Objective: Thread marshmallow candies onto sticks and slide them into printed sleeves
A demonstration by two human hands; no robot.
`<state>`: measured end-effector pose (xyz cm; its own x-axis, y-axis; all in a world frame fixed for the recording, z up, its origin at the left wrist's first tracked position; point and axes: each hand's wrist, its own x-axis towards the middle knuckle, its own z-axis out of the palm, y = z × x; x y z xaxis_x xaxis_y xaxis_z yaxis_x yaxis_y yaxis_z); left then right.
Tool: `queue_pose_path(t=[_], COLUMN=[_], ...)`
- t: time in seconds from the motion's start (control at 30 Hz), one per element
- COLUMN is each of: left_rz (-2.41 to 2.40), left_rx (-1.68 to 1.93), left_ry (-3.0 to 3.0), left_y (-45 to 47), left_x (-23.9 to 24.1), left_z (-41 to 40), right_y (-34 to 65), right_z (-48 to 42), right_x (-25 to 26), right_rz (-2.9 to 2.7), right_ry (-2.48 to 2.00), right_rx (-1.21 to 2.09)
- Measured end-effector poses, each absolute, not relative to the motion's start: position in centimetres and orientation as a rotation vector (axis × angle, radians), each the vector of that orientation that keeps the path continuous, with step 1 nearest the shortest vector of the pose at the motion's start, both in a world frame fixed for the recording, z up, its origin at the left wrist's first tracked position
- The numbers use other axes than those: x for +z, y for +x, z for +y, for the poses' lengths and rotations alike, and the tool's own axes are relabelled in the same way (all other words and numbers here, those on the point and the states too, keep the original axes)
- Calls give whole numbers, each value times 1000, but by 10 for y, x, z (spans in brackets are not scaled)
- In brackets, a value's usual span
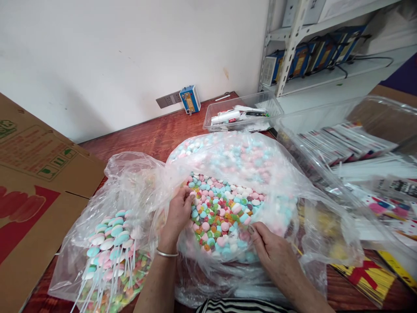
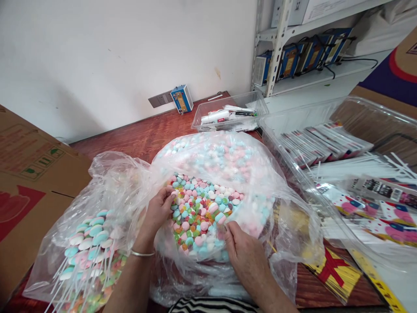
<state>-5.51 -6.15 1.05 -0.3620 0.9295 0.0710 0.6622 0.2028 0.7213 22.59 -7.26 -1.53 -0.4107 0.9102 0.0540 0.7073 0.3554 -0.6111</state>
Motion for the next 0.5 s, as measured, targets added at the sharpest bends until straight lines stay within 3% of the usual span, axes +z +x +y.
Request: queue_pose_path(t=[0.37, 0.5], left_rz=[2310, 2288], left_rx=[444, 421], left_ry=[1554, 1486], left_y=[-52, -52], left_x=[36, 39], left_z=[-68, -68], right_y=[224, 224], right_z=[-72, -72], right_x=[-14, -14], right_rz=[-2210, -2213], right_ry=[-1426, -1416], right_rx=[852, 866])
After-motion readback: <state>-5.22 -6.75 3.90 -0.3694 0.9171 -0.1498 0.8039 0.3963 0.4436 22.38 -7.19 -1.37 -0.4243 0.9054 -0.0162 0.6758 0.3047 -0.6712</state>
